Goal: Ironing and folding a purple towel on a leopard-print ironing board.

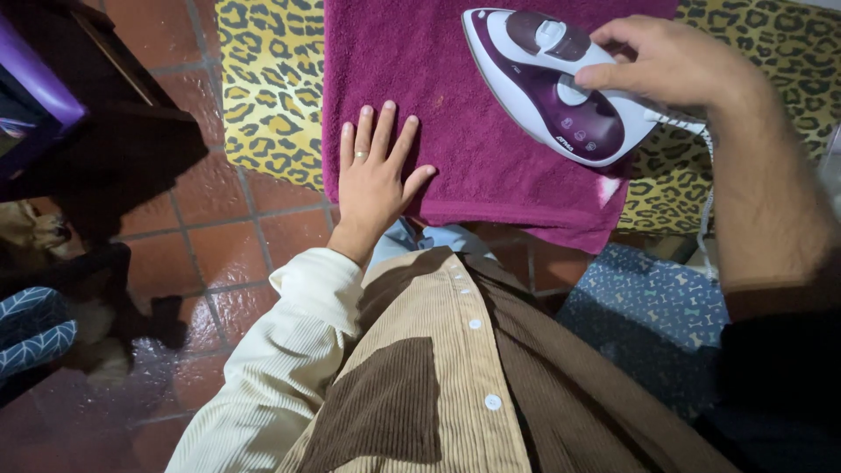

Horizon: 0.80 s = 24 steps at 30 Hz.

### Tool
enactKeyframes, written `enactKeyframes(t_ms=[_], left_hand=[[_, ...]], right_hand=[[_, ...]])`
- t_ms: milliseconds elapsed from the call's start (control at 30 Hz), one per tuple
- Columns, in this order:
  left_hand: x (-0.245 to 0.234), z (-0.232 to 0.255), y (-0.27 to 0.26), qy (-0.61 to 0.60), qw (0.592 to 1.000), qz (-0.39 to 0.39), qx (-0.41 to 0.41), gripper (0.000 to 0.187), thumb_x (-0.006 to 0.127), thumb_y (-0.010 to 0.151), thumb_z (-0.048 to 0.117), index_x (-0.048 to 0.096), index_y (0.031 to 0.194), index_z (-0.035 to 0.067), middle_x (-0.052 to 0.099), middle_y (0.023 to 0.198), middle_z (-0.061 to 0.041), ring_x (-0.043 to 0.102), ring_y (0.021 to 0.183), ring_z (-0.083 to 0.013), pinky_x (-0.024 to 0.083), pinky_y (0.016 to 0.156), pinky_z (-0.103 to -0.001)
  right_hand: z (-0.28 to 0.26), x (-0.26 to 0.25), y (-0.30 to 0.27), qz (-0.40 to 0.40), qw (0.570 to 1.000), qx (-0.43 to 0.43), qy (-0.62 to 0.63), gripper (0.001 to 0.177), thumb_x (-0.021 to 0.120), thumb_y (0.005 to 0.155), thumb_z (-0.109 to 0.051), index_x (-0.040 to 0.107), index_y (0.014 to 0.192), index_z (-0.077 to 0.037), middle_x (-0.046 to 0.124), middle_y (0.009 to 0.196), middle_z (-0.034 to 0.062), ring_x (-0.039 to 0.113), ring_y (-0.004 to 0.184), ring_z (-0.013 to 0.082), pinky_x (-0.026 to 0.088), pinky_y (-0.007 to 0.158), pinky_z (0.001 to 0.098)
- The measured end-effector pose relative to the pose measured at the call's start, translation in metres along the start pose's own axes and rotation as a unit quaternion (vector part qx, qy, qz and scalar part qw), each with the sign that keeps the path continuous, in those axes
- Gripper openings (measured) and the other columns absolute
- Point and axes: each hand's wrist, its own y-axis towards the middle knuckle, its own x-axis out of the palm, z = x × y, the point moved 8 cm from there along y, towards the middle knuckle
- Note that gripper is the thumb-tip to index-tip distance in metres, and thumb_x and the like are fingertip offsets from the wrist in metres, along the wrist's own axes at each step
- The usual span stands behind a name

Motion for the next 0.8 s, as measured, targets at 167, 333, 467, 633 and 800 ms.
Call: enactKeyframes(t_ms=[167,333,467,633,800], left_hand=[[0.003,-0.001,-0.001,0.0,1.0,-0.008,-0.006,0.074,0.058,0.1,0.067,0.049,0.158,0.021,0.034,0.167,-0.014,0.027,0.155,-0.0389,0.019,0.126,-0.057],[0.001,0.0,0.0,0.003,1.0,-0.006,-0.004,0.074,0.058,0.1,0.066,0.049,0.158,0.021,0.033,0.167,-0.014,0.027,0.155,-0.0389,0.019,0.126,-0.057],[0.0,0.0,-0.001,0.0,1.0,-0.006,-0.006,0.074,0.059,0.101,0.066,0.048,0.159,0.021,0.034,0.167,-0.014,0.027,0.155,-0.0387,0.019,0.126,-0.057],[-0.004,0.001,0.0,0.0,1.0,-0.002,-0.014,0.078,0.059,0.1,0.067,0.047,0.158,0.016,0.036,0.166,-0.014,0.028,0.154,-0.0381,0.02,0.126,-0.057],[-0.008,-0.003,-0.005,0.012,0.999,0.026,-0.017,0.086,0.06,0.099,0.068,0.046,0.158,0.008,0.037,0.166,-0.015,0.03,0.154,-0.037,0.02,0.126,-0.056]], right_hand=[[-0.011,-0.014,-0.003,0.067,0.997,-0.035,0.025,0.087,0.084,0.078,-0.051,0.056,0.144,-0.001,0.067,0.116,0.0207,0.068,0.101,0.0312,0.056,0.082,0.0432],[-0.011,-0.006,-0.006,0.032,0.998,-0.004,0.049,0.08,0.081,0.082,-0.05,0.058,0.144,-0.005,0.069,0.12,0.0195,0.068,0.104,0.0283,0.054,0.085,0.0418],[-0.015,0.002,-0.004,0.01,0.998,-0.045,0.052,0.064,0.077,0.09,-0.046,0.067,0.137,-0.004,0.069,0.123,0.0155,0.067,0.103,0.0259,0.053,0.084,0.0401],[-0.031,0.011,-0.003,-0.017,0.996,-0.036,0.086,0.045,0.069,0.096,-0.037,0.066,0.121,0.0,0.073,0.099,0.0121,0.07,0.087,0.0235,0.054,0.076,0.0406],[-0.061,0.015,0.013,-0.049,0.988,-0.044,0.141,0.036,0.064,0.098,-0.032,0.062,0.11,0.002,0.074,0.088,0.0102,0.071,0.075,0.0195,0.057,0.069,0.038]])
